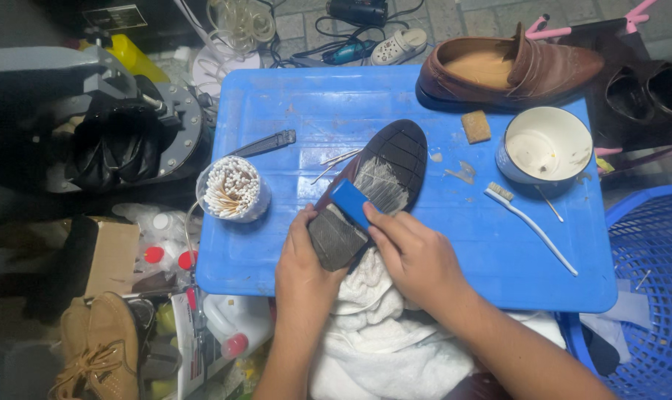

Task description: The person cleans the sole of a brown leather shoe using cotton swabs and a brush. They repeatedly apply a cleaning agent to the sole, scrub with a brush, and wipe with a cloth.

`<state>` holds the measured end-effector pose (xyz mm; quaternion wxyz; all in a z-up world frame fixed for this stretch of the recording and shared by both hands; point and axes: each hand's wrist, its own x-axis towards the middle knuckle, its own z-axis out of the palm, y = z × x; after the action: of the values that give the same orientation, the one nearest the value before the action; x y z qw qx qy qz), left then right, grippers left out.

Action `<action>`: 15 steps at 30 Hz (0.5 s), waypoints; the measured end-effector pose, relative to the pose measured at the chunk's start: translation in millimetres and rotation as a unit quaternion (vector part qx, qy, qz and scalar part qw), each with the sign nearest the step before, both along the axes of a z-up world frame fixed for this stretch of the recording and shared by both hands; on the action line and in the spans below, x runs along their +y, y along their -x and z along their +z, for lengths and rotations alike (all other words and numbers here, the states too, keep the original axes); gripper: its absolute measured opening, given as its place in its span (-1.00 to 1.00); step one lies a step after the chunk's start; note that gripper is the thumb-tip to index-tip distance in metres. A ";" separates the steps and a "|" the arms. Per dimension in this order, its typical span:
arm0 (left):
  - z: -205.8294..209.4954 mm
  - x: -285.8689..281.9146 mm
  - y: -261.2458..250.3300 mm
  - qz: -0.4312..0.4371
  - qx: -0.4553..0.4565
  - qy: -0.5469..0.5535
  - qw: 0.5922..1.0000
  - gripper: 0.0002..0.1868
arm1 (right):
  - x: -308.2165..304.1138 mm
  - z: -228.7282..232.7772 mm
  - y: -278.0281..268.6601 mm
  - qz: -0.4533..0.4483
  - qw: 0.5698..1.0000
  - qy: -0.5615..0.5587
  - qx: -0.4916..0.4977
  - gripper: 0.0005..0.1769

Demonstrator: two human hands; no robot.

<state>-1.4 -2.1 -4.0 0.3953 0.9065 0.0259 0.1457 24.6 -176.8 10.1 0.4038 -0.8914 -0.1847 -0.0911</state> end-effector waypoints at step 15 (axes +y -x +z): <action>3.3 -0.2 3.0 -0.015 -0.021 -0.017 1.000 -0.12 | -11.0 -0.8 24.2 -0.006 0.999 0.035 0.020 -0.63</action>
<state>-4.4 -2.3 -0.7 0.3821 0.9103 0.0016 0.1593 0.5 -187.7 9.3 0.3752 -0.9077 -0.1747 -0.0694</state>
